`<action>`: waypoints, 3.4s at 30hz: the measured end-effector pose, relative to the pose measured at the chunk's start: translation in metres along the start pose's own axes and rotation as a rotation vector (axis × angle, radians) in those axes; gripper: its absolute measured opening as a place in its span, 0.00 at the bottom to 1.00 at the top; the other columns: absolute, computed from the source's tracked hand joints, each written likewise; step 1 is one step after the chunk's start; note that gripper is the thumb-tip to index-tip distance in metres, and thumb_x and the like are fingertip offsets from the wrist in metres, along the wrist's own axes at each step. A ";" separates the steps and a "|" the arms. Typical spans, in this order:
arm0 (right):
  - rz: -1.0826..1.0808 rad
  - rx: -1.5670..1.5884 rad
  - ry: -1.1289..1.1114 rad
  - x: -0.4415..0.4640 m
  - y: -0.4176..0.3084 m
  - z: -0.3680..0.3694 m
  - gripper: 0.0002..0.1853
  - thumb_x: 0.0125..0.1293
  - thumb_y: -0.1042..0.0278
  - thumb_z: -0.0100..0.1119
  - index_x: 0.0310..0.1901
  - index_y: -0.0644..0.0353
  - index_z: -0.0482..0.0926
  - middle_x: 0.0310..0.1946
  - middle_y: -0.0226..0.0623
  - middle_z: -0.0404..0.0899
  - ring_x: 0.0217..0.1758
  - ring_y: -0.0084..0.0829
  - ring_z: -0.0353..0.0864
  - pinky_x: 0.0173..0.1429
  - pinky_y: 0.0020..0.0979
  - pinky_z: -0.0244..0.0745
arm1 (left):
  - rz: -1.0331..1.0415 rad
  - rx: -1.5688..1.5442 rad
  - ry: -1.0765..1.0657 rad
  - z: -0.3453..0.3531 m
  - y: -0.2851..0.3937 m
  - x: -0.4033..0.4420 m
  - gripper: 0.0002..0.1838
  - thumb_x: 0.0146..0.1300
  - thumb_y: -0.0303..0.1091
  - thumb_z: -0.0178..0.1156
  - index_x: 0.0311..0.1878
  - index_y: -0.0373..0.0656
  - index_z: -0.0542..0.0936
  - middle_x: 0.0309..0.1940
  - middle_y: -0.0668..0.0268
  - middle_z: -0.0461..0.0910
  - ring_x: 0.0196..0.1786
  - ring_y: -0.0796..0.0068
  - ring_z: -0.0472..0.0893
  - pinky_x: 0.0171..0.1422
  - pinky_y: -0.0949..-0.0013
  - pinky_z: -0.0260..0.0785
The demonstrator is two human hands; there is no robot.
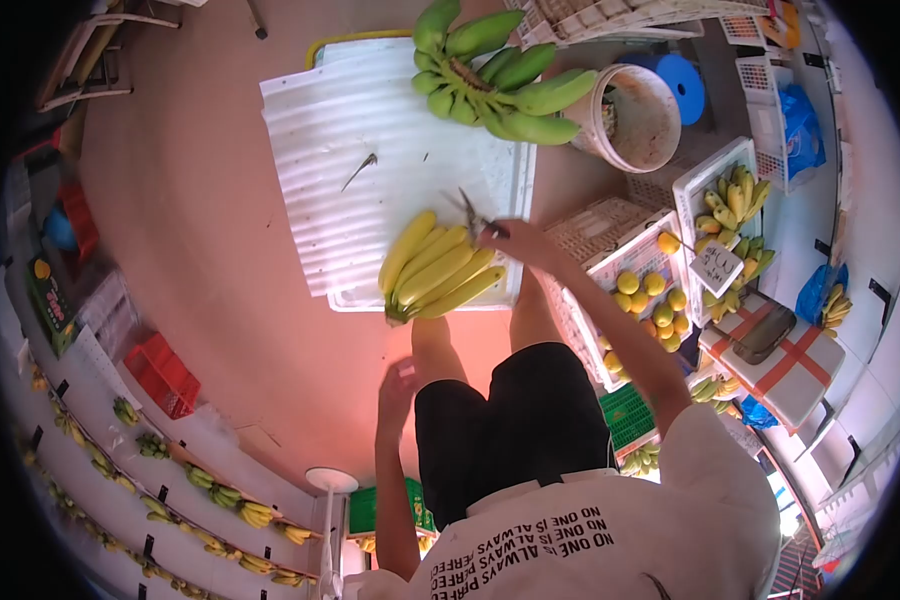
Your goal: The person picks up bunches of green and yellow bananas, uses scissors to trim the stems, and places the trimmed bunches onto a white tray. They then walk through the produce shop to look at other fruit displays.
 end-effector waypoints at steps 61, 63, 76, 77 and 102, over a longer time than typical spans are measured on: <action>0.157 1.418 0.225 0.070 -0.121 0.027 0.50 0.38 0.32 0.48 0.60 0.44 0.39 0.52 0.47 0.48 0.52 0.48 0.58 0.52 0.67 0.28 | 0.192 0.047 0.027 0.011 0.106 0.082 0.19 0.60 0.44 0.40 0.47 0.41 0.67 0.41 0.64 0.70 0.43 0.71 0.69 0.50 0.71 0.58; 0.119 1.406 0.159 0.078 -0.118 0.018 0.50 0.38 0.30 0.47 0.60 0.44 0.38 0.53 0.48 0.46 0.53 0.50 0.57 0.51 0.67 0.27 | 0.222 0.027 0.020 0.014 0.110 0.083 0.19 0.60 0.43 0.40 0.47 0.41 0.67 0.41 0.64 0.70 0.43 0.71 0.69 0.50 0.71 0.58; 0.246 1.135 0.142 0.064 -0.090 0.003 0.43 0.42 0.30 0.42 0.56 0.47 0.46 0.48 0.51 0.57 0.48 0.46 0.65 0.52 0.65 0.36 | 0.431 0.336 -0.011 0.029 0.140 0.127 0.15 0.60 0.37 0.42 0.47 0.41 0.67 0.39 0.64 0.72 0.40 0.75 0.69 0.48 0.74 0.59; 0.245 1.145 0.147 0.066 -0.089 0.002 0.43 0.42 0.30 0.42 0.56 0.47 0.46 0.48 0.51 0.57 0.48 0.46 0.65 0.52 0.65 0.36 | 0.499 0.397 0.044 0.036 0.159 0.134 0.12 0.58 0.33 0.44 0.43 0.40 0.69 0.37 0.61 0.73 0.40 0.72 0.72 0.45 0.72 0.62; 0.116 0.995 -0.026 0.076 -0.057 0.016 0.54 0.39 0.33 0.52 0.61 0.46 0.32 0.51 0.35 0.58 0.48 0.37 0.61 0.49 0.62 0.45 | 1.020 1.589 0.160 0.141 0.284 0.253 0.42 0.36 0.22 0.52 0.59 0.60 0.53 0.44 0.73 0.70 0.40 0.73 0.68 0.55 0.61 0.47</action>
Point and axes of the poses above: each hand's wrist, its own x-axis towards the middle knuckle, its own z-axis out of the palm, y = z × x, the point moved 3 cm from there along x, towards the middle knuckle
